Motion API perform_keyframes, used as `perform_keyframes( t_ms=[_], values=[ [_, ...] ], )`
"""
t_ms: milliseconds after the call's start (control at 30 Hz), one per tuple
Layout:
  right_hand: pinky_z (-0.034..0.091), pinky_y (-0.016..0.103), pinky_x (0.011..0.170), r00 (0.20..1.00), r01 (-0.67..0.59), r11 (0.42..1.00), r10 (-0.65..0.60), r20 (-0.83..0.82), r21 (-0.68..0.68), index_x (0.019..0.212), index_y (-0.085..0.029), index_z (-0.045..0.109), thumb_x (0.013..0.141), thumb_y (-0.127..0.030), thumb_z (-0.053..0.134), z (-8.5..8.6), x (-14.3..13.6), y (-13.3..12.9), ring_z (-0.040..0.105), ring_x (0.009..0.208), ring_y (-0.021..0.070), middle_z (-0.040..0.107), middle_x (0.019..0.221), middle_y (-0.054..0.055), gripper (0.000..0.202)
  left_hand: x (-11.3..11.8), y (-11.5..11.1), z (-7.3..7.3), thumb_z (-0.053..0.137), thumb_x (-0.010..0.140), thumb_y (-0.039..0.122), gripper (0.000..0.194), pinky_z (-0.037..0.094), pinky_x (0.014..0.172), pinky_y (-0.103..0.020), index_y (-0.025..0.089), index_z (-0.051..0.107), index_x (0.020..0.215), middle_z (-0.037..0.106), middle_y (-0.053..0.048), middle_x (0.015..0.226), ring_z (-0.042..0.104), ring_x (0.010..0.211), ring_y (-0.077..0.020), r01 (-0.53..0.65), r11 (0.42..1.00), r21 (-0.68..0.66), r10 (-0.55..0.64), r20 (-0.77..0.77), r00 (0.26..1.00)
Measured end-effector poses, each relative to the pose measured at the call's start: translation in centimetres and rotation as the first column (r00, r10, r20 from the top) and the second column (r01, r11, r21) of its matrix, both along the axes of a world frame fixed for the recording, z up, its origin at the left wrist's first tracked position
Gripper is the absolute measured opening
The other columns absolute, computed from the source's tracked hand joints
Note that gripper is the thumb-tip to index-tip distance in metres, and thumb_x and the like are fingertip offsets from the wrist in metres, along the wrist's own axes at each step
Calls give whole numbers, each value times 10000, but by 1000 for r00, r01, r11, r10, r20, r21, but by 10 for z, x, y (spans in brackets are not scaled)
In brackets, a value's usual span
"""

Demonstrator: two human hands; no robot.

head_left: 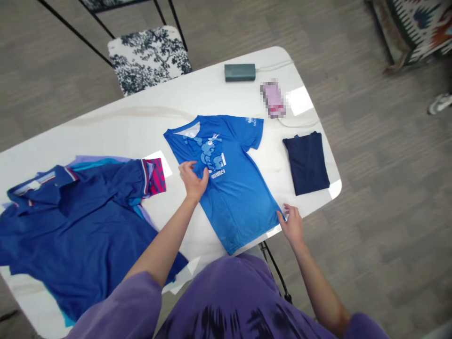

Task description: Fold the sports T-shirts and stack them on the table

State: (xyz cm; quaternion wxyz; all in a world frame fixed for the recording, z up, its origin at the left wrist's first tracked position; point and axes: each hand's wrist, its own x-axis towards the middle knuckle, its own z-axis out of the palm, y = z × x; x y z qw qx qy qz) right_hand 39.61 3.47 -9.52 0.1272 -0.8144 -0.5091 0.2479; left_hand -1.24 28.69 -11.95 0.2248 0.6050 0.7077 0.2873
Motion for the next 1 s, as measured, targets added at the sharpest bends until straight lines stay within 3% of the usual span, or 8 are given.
perform_keyframes(
  t_ms=[200, 333, 467, 567, 700, 867, 933, 1000],
  values=[
    [618, 607, 973, 989, 148, 989, -148, 9, 12, 1244, -266, 730, 975, -605, 662, -21, 21, -50, 732, 1072, 390, 733, 1168, 169, 438, 187, 163, 6, 698, 1012, 374, 198, 516, 1107, -483, 225, 665, 1137, 731, -96, 1064, 695, 1132, -313, 433, 888, -157, -425, 84, 901],
    [587, 560, 983, 970, 241, 970, -240, 23, -27, 1149, -272, 753, 1009, -557, 633, -31, 17, -56, 735, 1088, 365, 745, 1132, 145, 340, 273, 209, -28, 860, 890, 402, 414, 425, 1217, -649, 155, 678, 1168, 713, -173, 1152, 601, 1381, -457, 410, 885, -221, -421, -3, 907],
    [547, 552, 1044, 961, 269, 961, -273, -47, -67, 1094, -281, 742, 1019, -488, 614, -33, 13, -58, 748, 1105, 344, 792, 1137, 121, 255, 301, 231, -61, 935, 786, 333, 567, 306, 1297, -739, 67, 659, 1203, 656, -233, 1286, 442, 1536, -566, 393, 880, -266, -419, -47, 907],
    [546, 562, 1072, 948, 266, 961, -275, -159, -79, 1108, -276, 721, 1013, -474, 608, -28, 10, -59, 767, 1077, 339, 819, 1122, 114, 247, 298, 237, -64, 874, 855, 330, 447, 275, 1321, -735, 54, 657, 1131, 635, -208, 1281, 410, 1571, -565, 430, 860, -275, -447, -1, 894],
    [597, 573, 1038, 911, 304, 953, -294, -290, -11, 1144, -304, 718, 994, -483, 609, -10, 4, -63, 774, 1063, 353, 820, 1106, 116, 258, 267, 232, -39, 751, 998, 420, 367, 423, 1258, -645, 79, 637, 1071, 642, -149, 1211, 557, 1483, -453, 372, 892, -257, -309, 256, 916],
    [626, 602, 1022, 902, 188, 982, -172, -396, 0, 1180, -413, 745, 990, -511, 619, 22, -12, -76, 778, 1067, 382, 806, 1106, 95, 248, 161, 204, 2, 484, 1140, 516, 404, 600, 1081, -442, 131, 605, 1119, 670, -81, 1087, 726, 1197, -247, 190, 912, -364, 112, 666, 738],
    [612, 615, 1022, 923, 63, 998, -66, -378, -19, 1110, -444, 767, 988, -493, 616, 29, -23, -82, 773, 1084, 391, 807, 1094, 88, 200, 112, 184, 8, 448, 1128, 570, 437, 646, 1014, -409, 172, 621, 1079, 681, -75, 1015, 738, 1096, -231, 119, 902, -415, 231, 698, 678],
    [595, 619, 1024, 939, -55, 997, 34, -342, -52, 1080, -450, 781, 979, -445, 616, 30, -36, -87, 768, 1107, 388, 811, 1095, 81, 193, 73, 162, 7, 467, 1094, 641, 482, 674, 959, -433, 193, 643, 1103, 706, -85, 990, 739, 1040, -252, 74, 896, -439, 258, 647, 717]
  ],
)
